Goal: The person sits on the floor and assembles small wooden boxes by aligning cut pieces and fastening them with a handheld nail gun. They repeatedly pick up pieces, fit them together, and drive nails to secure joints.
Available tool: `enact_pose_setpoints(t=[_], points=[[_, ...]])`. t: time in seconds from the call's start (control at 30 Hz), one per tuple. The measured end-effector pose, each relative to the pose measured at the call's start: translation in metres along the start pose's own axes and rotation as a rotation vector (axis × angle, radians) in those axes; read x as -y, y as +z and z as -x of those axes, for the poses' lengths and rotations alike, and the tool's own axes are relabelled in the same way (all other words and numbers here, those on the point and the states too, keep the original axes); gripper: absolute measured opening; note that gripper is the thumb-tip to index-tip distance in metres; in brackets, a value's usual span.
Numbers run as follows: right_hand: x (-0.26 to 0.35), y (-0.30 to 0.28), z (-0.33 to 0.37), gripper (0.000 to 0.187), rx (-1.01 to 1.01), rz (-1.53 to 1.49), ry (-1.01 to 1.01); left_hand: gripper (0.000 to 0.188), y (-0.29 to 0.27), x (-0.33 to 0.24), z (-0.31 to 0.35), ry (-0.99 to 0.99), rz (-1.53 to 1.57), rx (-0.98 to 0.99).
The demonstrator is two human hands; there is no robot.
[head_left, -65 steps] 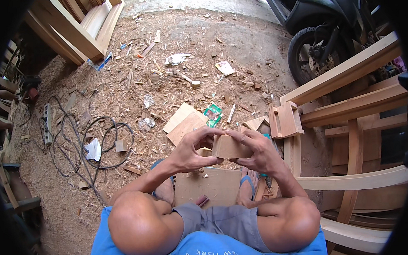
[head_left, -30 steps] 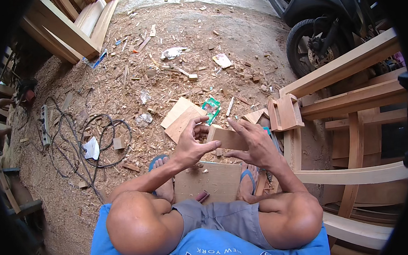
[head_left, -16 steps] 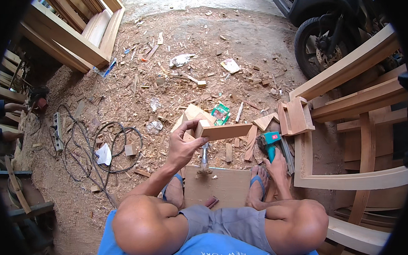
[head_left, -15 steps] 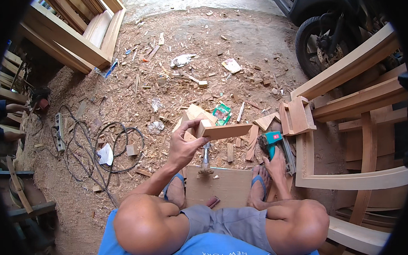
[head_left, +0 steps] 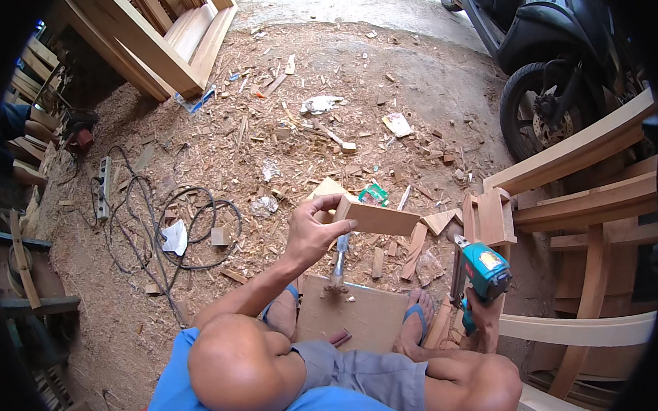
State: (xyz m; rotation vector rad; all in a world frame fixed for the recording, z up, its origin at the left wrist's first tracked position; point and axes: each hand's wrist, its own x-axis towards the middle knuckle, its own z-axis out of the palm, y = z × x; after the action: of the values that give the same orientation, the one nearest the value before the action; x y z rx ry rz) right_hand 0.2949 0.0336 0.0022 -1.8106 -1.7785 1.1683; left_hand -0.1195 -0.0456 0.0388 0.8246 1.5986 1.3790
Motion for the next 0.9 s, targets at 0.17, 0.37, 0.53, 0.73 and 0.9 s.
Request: enact_pose_setpoints(t=[0.17,0.37,0.53,0.73,0.9], points=[[0.094,-0.014,0.030,0.039,0.239,0.025,-0.541,0.051,0.017,-0.008,-0.007,-0.018,0.087,0.056],[0.167,0.029,0.032,0.046,0.362,0.191,-0.871,0.049,0.020,-0.010,-0.008,-0.057,0.208,0.098],[0.169,0.045,0.028,0.028,0.362,0.188,-0.860,0.048,0.022,-0.002,-0.001,-0.074,0.168,0.130],[0.174,0.042,0.033,0.026,0.339,0.251,-0.860,0.046,0.025,-0.004,0.001,-0.082,0.128,0.169],[0.178,0.041,0.035,0.027,0.356,0.262,-0.843,0.046,0.026,-0.002,0.002,-0.041,0.078,0.156]])
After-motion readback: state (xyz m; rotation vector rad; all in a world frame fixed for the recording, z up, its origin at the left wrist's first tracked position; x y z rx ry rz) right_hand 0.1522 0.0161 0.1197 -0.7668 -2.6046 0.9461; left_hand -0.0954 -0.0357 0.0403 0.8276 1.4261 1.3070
